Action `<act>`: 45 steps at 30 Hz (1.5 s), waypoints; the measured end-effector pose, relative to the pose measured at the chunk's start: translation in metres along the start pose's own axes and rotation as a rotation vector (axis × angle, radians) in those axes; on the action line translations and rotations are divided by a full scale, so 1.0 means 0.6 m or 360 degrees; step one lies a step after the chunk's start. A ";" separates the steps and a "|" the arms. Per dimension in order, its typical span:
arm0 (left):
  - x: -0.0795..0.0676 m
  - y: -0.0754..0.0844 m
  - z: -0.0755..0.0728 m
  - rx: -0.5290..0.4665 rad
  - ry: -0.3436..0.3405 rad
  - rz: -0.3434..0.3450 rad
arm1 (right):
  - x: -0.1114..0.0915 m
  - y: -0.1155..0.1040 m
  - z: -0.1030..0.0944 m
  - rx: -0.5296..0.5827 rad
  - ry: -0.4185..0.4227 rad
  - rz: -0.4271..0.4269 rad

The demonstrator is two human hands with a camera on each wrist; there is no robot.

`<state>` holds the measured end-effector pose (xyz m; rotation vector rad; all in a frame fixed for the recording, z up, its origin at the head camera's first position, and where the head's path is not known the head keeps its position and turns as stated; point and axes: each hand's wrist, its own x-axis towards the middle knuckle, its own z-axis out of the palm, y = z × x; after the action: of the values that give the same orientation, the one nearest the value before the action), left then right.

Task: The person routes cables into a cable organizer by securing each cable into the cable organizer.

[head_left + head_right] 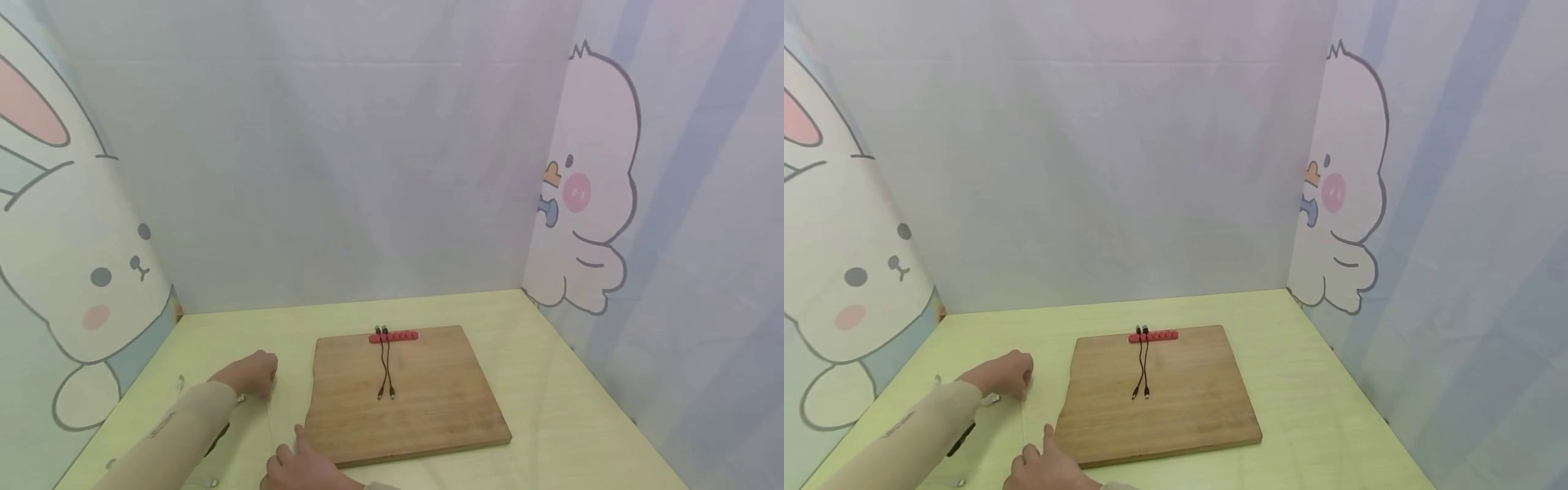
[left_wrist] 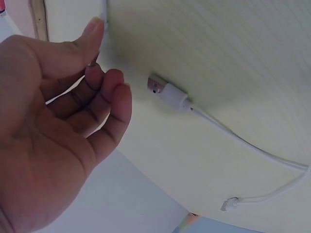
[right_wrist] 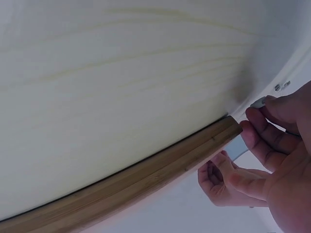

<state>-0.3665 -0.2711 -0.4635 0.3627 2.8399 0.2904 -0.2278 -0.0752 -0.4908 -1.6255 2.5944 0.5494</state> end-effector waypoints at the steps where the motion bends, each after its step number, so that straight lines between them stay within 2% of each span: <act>1: -0.002 0.001 -0.001 -0.0010 0.0008 0.0000 | -0.001 0.001 -0.001 -0.0027 0.0018 -0.0010; 10: 0.000 0.001 -0.015 -0.0063 0.0051 0.0033 | -0.016 0.015 -0.012 -0.0087 0.0068 -0.0035; 15: 0.012 0.010 -0.028 -0.0075 0.0072 0.0066 | -0.033 0.022 -0.015 -0.0167 0.0271 -0.0012; 19: 0.019 0.024 -0.043 -0.0032 0.0075 0.0085 | -0.042 0.031 -0.019 -0.0268 0.0360 -0.0012; 24: 0.031 0.044 -0.057 -0.0024 0.0115 0.0111 | -0.051 0.050 -0.019 -0.0504 0.0581 -0.0024; 27: 0.041 0.059 -0.064 -0.0040 0.0161 0.0134 | -0.059 0.061 -0.017 -0.0613 0.0662 0.0005; 30: 0.053 0.077 -0.071 -0.0017 0.0223 0.0165 | -0.068 0.074 -0.013 -0.0628 0.0703 0.0043; 34: 0.068 0.107 -0.084 0.0051 0.0296 0.0217 | -0.080 0.095 -0.010 -0.0506 0.0690 0.0108; 37: 0.078 0.132 -0.097 0.0072 0.0354 0.0266 | -0.092 0.115 -0.010 -0.0481 0.0653 0.0187; 43: 0.104 0.180 -0.123 0.0031 0.0387 0.0228 | -0.115 0.157 -0.008 -0.0617 0.0666 0.0290; 45: 0.114 0.194 -0.127 0.0084 0.0414 0.0202 | -0.123 0.168 -0.008 -0.0611 0.0654 0.0298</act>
<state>-0.4267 -0.1543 -0.3805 0.5547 3.0894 0.3080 -0.2817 0.0267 -0.4426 -1.7665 3.1218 0.8504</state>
